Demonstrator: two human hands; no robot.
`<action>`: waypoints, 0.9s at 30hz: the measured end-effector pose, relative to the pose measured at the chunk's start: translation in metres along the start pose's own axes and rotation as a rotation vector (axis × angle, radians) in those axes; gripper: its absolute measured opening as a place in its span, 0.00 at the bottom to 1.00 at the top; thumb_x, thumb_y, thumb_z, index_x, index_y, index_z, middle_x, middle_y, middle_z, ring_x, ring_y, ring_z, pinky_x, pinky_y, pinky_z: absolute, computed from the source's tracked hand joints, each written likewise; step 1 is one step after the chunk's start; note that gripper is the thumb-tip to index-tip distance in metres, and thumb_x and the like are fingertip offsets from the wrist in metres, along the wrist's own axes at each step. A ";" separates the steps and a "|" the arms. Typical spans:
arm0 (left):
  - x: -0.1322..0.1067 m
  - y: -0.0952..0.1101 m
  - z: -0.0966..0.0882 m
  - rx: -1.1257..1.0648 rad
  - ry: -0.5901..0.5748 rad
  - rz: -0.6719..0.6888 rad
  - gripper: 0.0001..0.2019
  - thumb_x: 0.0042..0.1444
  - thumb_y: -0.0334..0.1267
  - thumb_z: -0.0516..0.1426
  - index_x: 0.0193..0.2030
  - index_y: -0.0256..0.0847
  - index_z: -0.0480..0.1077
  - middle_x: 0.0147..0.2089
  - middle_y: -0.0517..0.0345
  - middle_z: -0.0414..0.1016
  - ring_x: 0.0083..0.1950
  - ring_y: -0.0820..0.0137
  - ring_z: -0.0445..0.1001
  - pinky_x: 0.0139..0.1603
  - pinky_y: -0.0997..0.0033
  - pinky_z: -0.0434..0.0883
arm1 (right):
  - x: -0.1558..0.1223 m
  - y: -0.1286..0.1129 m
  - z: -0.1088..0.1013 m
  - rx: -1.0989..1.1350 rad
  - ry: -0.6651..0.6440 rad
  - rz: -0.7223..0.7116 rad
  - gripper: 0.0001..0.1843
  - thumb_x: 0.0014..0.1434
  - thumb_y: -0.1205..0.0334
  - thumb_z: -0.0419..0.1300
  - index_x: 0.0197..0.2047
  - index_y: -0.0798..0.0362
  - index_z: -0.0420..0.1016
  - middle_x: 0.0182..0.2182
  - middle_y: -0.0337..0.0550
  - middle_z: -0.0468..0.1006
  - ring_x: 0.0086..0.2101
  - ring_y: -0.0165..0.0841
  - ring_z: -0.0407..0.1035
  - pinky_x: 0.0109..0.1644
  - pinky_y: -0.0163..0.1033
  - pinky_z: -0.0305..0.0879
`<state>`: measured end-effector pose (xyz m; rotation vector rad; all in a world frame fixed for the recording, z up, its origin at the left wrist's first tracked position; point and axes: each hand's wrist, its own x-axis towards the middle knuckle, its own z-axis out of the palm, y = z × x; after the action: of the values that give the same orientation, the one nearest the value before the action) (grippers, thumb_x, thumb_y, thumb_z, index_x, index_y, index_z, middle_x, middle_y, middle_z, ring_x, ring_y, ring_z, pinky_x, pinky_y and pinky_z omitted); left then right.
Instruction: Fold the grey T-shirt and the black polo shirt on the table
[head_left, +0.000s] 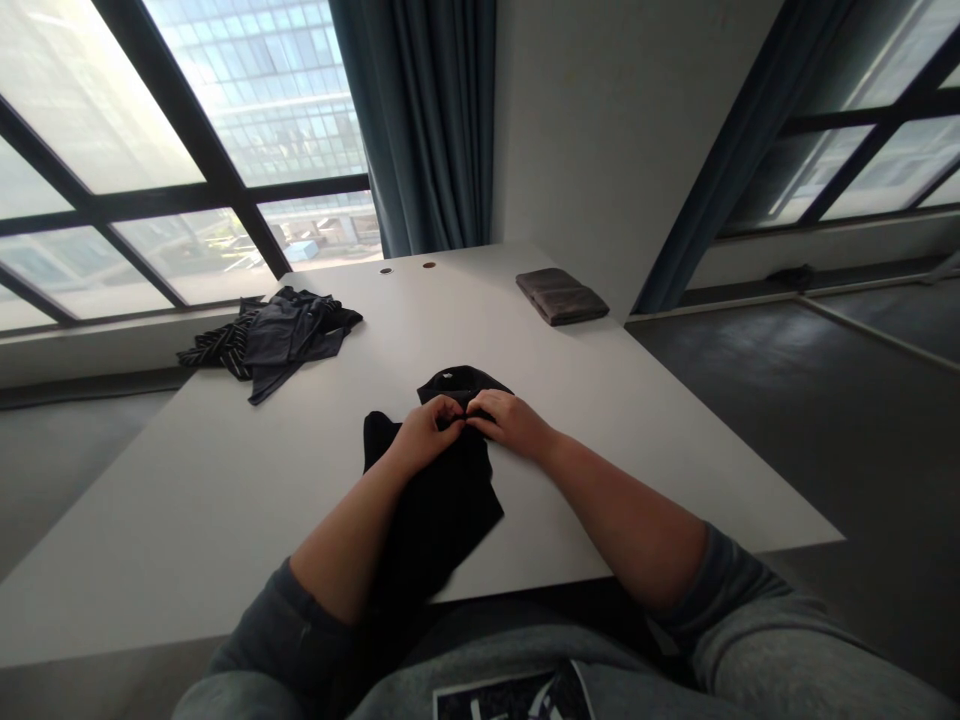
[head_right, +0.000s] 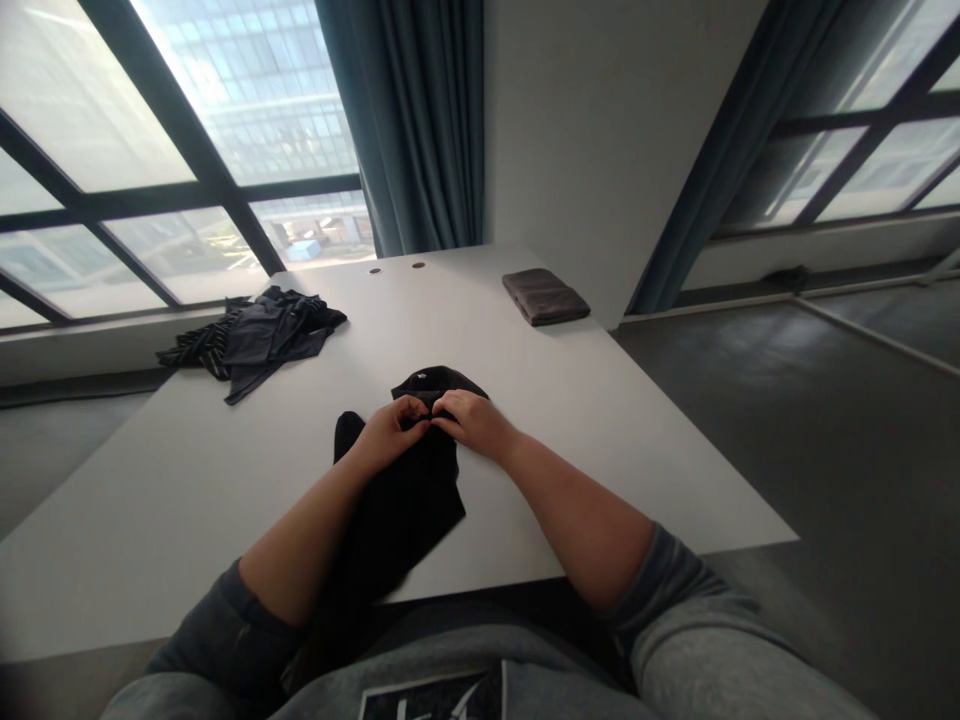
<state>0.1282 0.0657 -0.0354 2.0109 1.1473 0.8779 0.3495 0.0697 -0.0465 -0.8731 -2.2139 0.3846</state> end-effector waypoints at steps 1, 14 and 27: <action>0.001 -0.001 0.000 -0.008 0.000 -0.001 0.05 0.58 0.37 0.60 0.42 0.44 0.71 0.40 0.59 0.79 0.42 0.66 0.76 0.46 0.63 0.70 | 0.000 0.000 -0.002 0.024 -0.012 0.000 0.05 0.68 0.62 0.60 0.45 0.52 0.76 0.44 0.47 0.80 0.46 0.37 0.74 0.55 0.43 0.70; 0.001 -0.005 0.001 -0.123 0.010 0.038 0.07 0.60 0.38 0.59 0.45 0.43 0.68 0.39 0.60 0.72 0.40 0.69 0.71 0.43 0.67 0.68 | 0.004 -0.003 -0.001 0.204 -0.031 0.125 0.06 0.65 0.66 0.59 0.45 0.53 0.75 0.44 0.45 0.76 0.45 0.34 0.71 0.56 0.41 0.67; 0.000 0.005 -0.003 0.054 0.034 -0.053 0.10 0.55 0.40 0.63 0.44 0.44 0.73 0.39 0.60 0.79 0.39 0.66 0.74 0.42 0.64 0.69 | 0.002 -0.002 0.005 0.172 0.050 0.135 0.10 0.61 0.67 0.62 0.47 0.53 0.77 0.45 0.45 0.79 0.47 0.35 0.73 0.56 0.42 0.69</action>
<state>0.1279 0.0640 -0.0301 2.0067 1.2499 0.8653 0.3438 0.0691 -0.0482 -0.9304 -2.0481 0.6013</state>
